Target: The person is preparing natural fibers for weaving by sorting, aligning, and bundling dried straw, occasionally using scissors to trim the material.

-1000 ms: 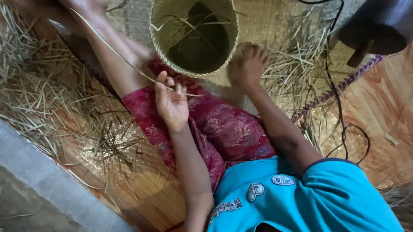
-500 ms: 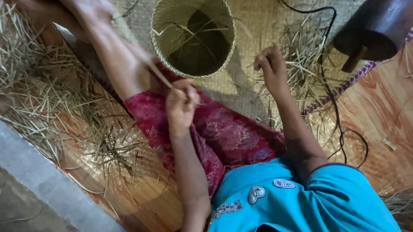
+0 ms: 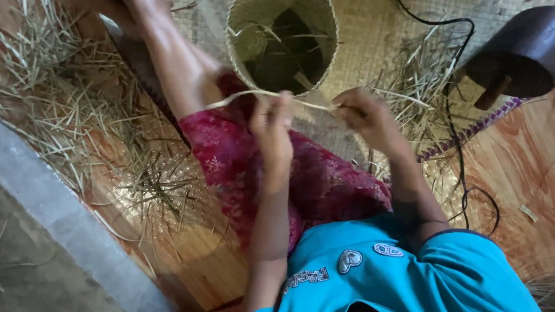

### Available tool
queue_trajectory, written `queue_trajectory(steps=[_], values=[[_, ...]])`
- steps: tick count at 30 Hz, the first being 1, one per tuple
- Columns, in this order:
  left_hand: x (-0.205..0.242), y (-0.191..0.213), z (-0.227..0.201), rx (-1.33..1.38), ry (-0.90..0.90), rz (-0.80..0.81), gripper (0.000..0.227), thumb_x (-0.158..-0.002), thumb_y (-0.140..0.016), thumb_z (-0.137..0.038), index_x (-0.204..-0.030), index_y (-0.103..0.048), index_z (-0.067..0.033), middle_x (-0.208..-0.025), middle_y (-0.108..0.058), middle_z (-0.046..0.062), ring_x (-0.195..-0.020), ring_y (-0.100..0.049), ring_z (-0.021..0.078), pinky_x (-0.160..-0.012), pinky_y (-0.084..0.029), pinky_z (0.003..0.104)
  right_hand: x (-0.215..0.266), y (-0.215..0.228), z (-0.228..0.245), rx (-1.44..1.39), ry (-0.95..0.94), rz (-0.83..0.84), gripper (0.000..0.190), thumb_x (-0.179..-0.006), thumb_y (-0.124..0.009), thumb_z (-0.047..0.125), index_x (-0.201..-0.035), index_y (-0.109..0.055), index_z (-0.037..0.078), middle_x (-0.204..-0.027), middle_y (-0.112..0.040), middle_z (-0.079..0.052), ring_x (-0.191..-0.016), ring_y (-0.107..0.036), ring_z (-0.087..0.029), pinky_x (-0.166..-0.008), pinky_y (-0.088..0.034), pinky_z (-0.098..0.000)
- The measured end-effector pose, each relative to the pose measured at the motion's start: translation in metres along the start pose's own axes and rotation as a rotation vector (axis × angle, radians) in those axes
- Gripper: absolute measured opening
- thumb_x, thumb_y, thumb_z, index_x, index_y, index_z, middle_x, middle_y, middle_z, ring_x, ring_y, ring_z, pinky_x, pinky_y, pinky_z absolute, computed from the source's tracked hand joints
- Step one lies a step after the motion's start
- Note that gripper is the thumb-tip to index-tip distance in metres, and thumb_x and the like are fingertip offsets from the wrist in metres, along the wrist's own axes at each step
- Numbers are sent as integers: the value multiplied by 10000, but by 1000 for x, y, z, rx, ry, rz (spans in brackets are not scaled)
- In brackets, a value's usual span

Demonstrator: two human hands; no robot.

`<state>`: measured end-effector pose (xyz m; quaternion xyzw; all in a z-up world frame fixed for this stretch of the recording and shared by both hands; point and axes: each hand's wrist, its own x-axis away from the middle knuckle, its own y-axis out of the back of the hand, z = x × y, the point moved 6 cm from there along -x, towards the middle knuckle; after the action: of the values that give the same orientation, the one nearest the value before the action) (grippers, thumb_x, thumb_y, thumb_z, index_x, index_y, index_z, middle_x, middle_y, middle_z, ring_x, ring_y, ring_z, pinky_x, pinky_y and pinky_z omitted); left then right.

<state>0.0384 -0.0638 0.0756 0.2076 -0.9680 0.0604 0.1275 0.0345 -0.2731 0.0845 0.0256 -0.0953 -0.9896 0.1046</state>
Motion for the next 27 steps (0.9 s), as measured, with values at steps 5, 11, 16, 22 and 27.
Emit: queue_trajectory(steps=[5,11,16,22,27], values=[[-42,57,-10,401,-29,-122,78,-973,-722,-127,-912,-704,-81,-698,-583,11,-497,-442,24,-483,-326,173,1,46,-4,175,-17,-197,235,-1083,-625,-92,-1317,-606,-78,-908,-670,-218,-663,-563,-226,-653,-495,-392],[-31,43,-10,181,49,-42,143,-934,-760,-214,-867,-686,-110,-525,-457,-26,-429,-403,32,-407,-247,167,-31,27,31,-231,382,-354,102,-1069,-520,-148,-1143,-479,-91,-756,-621,-255,-522,-500,-192,-510,-418,-303],[-25,34,-9,141,30,37,145,-889,-798,-133,-996,-735,-57,-643,-562,21,-450,-464,33,-423,-348,174,-51,-7,90,-168,575,-427,81,-1044,-511,-154,-1066,-480,-82,-712,-639,-274,-462,-510,-200,-462,-411,-288],[-29,41,12,272,157,127,126,-943,-727,-152,-1016,-691,-56,-729,-603,-18,-508,-392,28,-426,-314,185,-19,14,121,-531,986,-477,379,-1071,-304,161,-1337,-571,199,-1283,-658,52,-481,-253,-16,-443,-231,-226],[-31,46,26,348,158,142,132,-956,-720,-141,-1053,-686,-59,-785,-633,-6,-537,-409,25,-456,-293,173,6,14,139,-580,1057,-646,143,-1125,-393,364,-1211,-482,293,-646,-368,92,-437,-220,-40,-408,-198,-246]])
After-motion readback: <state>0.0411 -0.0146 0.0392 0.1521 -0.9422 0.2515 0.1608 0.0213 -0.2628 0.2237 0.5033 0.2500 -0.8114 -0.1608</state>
